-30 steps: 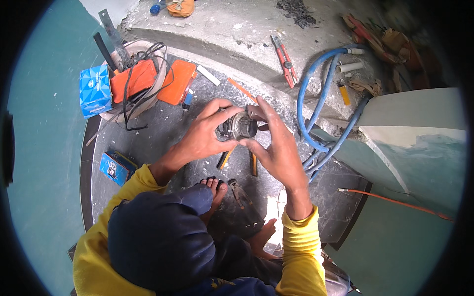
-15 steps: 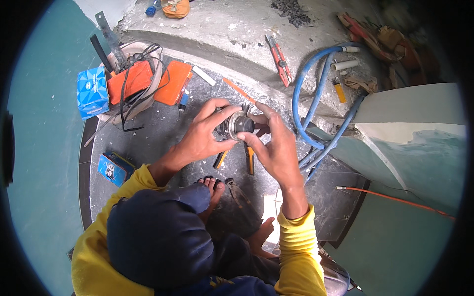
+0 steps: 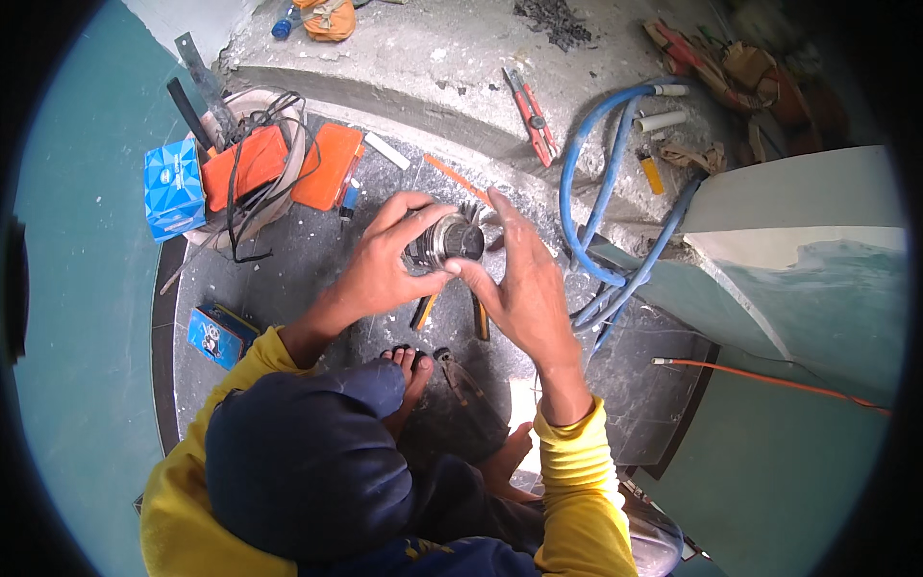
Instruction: The person sits on the floor and uses a utility knife to strip the outer sheath of a blue cable. They then use pliers to cut a white PVC pipe and wrap the cut end with black tape. Finally, they insert the taped pipe end into a larger pipe fitting.
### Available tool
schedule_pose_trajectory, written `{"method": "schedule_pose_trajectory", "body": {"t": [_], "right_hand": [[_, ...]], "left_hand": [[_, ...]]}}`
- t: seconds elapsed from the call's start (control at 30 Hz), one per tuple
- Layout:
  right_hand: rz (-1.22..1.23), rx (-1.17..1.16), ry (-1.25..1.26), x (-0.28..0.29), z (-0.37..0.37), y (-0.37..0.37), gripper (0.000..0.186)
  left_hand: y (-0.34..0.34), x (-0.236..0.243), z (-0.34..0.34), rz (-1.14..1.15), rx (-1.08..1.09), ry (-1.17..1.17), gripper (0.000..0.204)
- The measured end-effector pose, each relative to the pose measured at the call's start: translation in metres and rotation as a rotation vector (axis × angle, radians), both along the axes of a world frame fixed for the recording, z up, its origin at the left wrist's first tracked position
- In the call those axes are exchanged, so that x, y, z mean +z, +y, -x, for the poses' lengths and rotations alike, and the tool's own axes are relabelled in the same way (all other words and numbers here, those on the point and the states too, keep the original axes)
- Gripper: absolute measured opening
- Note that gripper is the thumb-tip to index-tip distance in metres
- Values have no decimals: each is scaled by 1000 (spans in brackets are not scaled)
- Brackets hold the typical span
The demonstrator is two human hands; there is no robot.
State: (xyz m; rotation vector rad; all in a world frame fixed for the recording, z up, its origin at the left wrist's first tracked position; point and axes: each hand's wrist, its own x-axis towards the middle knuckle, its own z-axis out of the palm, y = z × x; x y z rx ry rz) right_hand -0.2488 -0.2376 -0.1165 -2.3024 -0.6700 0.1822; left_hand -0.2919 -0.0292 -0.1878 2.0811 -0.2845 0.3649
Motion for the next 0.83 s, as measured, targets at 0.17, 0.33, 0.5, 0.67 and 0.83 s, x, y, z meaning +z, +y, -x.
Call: {"method": "schedule_pose_trajectory", "body": {"t": [0.17, 0.33, 0.5, 0.67, 0.83], "right_hand": [[-273, 104, 47, -15, -6, -8, 87], [-102, 16, -27, -18, -3, 10, 82], [-236, 157, 43, -12, -21, 4, 74], [-206, 6, 19, -22, -16, 14, 69], [-245, 104, 95, -20, -20, 11, 79]], "left_hand": [[-3, -2, 2, 97, -65, 100, 73], [-2, -6, 3, 79, -28, 108, 74], [21, -2, -15, 285, -191, 294, 74], [1, 6, -8, 83, 39, 151, 71], [13, -2, -9, 156, -80, 250, 70]]}}
